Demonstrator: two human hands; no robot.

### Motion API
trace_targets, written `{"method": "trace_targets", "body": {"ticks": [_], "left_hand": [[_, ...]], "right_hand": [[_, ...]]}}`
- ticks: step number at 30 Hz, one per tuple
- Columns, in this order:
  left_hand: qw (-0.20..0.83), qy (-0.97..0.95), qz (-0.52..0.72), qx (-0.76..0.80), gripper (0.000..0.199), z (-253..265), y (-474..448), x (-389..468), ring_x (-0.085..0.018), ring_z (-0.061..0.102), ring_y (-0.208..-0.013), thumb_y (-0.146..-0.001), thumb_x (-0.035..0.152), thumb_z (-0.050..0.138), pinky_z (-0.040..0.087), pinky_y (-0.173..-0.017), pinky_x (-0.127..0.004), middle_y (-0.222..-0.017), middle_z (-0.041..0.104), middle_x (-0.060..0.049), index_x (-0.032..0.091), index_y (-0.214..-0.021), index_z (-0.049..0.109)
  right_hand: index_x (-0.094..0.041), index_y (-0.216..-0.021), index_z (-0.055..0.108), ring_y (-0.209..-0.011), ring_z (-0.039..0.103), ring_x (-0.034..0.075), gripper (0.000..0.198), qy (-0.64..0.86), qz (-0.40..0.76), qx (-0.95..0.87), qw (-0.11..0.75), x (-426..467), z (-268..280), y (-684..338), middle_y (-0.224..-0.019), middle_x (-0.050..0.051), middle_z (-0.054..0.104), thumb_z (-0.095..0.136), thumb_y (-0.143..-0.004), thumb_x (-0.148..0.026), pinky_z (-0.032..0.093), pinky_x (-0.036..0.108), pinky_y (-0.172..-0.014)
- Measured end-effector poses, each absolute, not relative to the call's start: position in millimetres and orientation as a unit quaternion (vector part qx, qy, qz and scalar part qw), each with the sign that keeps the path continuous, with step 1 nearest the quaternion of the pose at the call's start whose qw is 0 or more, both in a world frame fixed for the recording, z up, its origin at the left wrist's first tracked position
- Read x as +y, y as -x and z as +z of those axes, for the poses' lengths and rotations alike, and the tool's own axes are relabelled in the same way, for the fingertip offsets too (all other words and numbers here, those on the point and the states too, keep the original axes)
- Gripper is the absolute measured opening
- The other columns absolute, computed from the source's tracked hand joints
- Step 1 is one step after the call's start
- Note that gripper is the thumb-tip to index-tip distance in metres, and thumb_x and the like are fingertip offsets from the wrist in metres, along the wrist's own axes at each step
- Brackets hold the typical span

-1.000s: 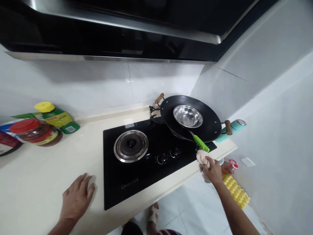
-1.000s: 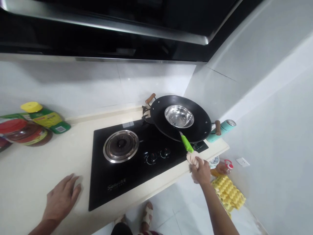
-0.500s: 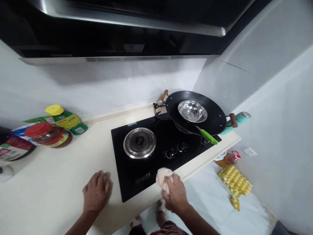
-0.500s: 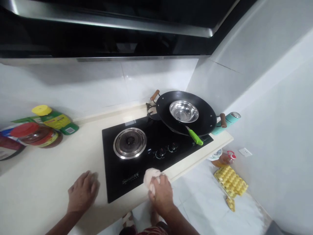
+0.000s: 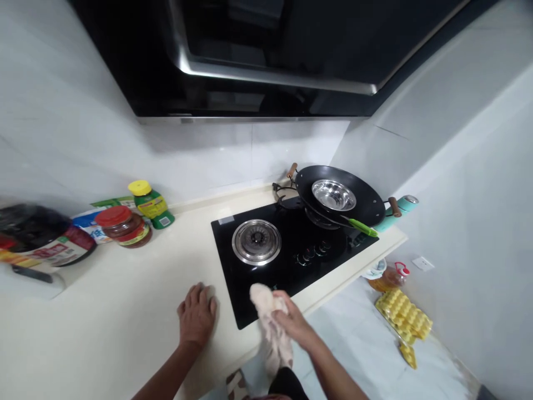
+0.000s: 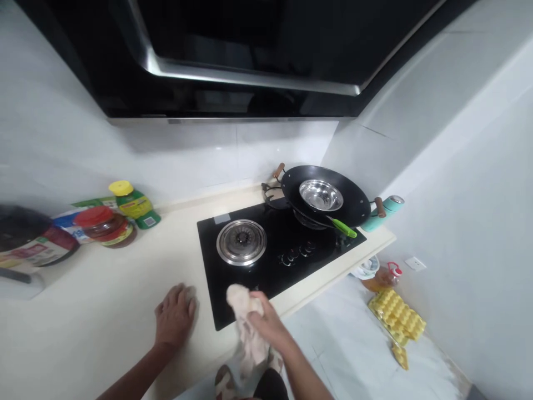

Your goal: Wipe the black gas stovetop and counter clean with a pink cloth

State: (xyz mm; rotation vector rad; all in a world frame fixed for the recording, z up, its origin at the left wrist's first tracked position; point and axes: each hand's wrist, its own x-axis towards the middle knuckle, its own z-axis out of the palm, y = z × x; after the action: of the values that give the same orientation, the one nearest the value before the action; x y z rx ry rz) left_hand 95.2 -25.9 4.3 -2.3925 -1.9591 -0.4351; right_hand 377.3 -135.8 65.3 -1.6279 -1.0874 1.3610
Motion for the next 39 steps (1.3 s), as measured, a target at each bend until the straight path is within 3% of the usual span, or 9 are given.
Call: {"method": "trace_targets", "body": {"ticks": [2,6,9,13,17,21,28,35,39], "left_hand": [[0.016,0.764,-0.147,-0.628,0.043,5.4,-95.9,-26.2,-0.032,0.049,-0.141,-0.102,0.033,0.036,0.042,-0.109,-0.051,-0.148,0.060,-0.018,0.015,-0.129,0.064],[0.021,0.765,-0.159,-0.623,0.042,8.2,-96.4,-26.5,-0.032,0.051,-0.139,-0.102,0.031,0.037,0.043,-0.107,-0.051,-0.145,0.062,-0.019,0.015,-0.128,0.065],[0.018,0.768,-0.161,-0.620,0.040,9.0,-96.0,-26.3,-0.032,0.051,-0.138,-0.100,0.030,0.039,0.043,-0.106,-0.051,-0.143,0.063,-0.019,0.015,-0.126,0.066],[0.013,0.768,-0.163,-0.619,0.040,8.5,-95.4,-26.0,-0.032,0.049,-0.140,-0.101,0.030,0.038,0.042,-0.107,-0.051,-0.145,0.062,-0.018,0.016,-0.128,0.065],[0.009,0.769,-0.160,-0.619,0.043,8.1,-95.5,-26.1,-0.033,0.049,-0.141,-0.102,0.031,0.035,0.043,-0.107,-0.052,-0.145,0.061,-0.019,0.015,-0.128,0.065],[0.012,0.765,-0.159,-0.623,0.045,6.3,-95.4,-25.8,-0.032,0.051,-0.140,-0.103,0.032,0.033,0.043,-0.107,-0.051,-0.145,0.062,-0.018,0.015,-0.128,0.066],[0.017,0.765,-0.144,-0.628,0.045,-2.1,-90.4,-26.9,-0.028,0.048,-0.144,-0.101,0.036,0.034,0.042,-0.111,-0.049,-0.148,0.062,-0.013,0.022,-0.130,0.067],[0.021,0.760,-0.143,-0.633,0.048,-8.4,-86.8,-27.2,-0.029,0.049,-0.143,-0.100,0.038,0.033,0.043,-0.110,-0.052,-0.148,0.062,-0.014,0.023,-0.131,0.067],[0.018,0.756,-0.145,-0.638,0.046,-7.9,-87.4,-27.4,-0.028,0.051,-0.142,-0.099,0.040,0.035,0.044,-0.110,-0.051,-0.147,0.063,-0.012,0.026,-0.129,0.068]], "right_hand": [[-0.028,-0.135,0.057,-0.096,0.064,0.025,0.056,0.652,0.523,-0.399,0.377,-128.1,68.4,-423.2,-0.105,0.002,0.067,0.059,-0.082,-0.044,0.053,0.042,-0.088],[-0.023,-0.125,0.066,-0.117,0.058,0.031,0.057,0.770,0.260,-0.398,0.426,-123.4,58.8,-495.6,-0.126,0.012,0.060,0.058,-0.078,-0.054,0.050,0.048,-0.102],[-0.022,-0.134,0.063,-0.118,0.059,0.031,0.062,0.791,0.165,-0.417,0.417,-130.0,38.8,-499.6,-0.132,0.015,0.057,0.048,-0.087,-0.059,0.048,0.051,-0.105],[-0.028,-0.148,0.054,-0.135,0.049,0.038,0.066,0.843,0.087,-0.448,0.285,-132.2,12.0,-453.3,-0.149,0.016,0.051,0.045,-0.095,-0.066,0.040,0.062,-0.110],[-0.015,-0.159,0.042,-0.147,0.036,0.047,0.084,0.871,0.057,-0.458,0.171,-108.3,3.7,-413.2,-0.159,0.027,0.039,0.049,-0.095,-0.069,0.029,0.067,-0.115],[-0.013,-0.160,0.039,-0.152,0.027,0.050,0.090,0.854,0.062,-0.504,0.116,-70.1,8.8,-399.1,-0.163,0.028,0.034,0.057,-0.091,-0.067,0.022,0.067,-0.118],[-0.016,-0.155,0.046,-0.150,0.025,0.049,0.072,0.830,0.015,-0.535,0.160,-10.4,1.8,-406.6,-0.163,0.024,0.035,0.060,-0.090,-0.044,0.023,0.067,-0.117],[-0.016,-0.131,0.062,-0.113,0.054,0.031,0.044,0.796,0.023,-0.545,0.264,44.4,17.1,-454.2,-0.121,0.015,0.061,0.047,-0.090,-0.024,0.041,0.049,-0.105],[-0.018,-0.139,0.058,-0.111,0.055,0.029,0.048,0.819,0.028,-0.521,0.238,57.8,43.3,-491.3,-0.124,0.015,0.058,0.044,-0.094,-0.028,0.043,0.044,-0.100]]}}
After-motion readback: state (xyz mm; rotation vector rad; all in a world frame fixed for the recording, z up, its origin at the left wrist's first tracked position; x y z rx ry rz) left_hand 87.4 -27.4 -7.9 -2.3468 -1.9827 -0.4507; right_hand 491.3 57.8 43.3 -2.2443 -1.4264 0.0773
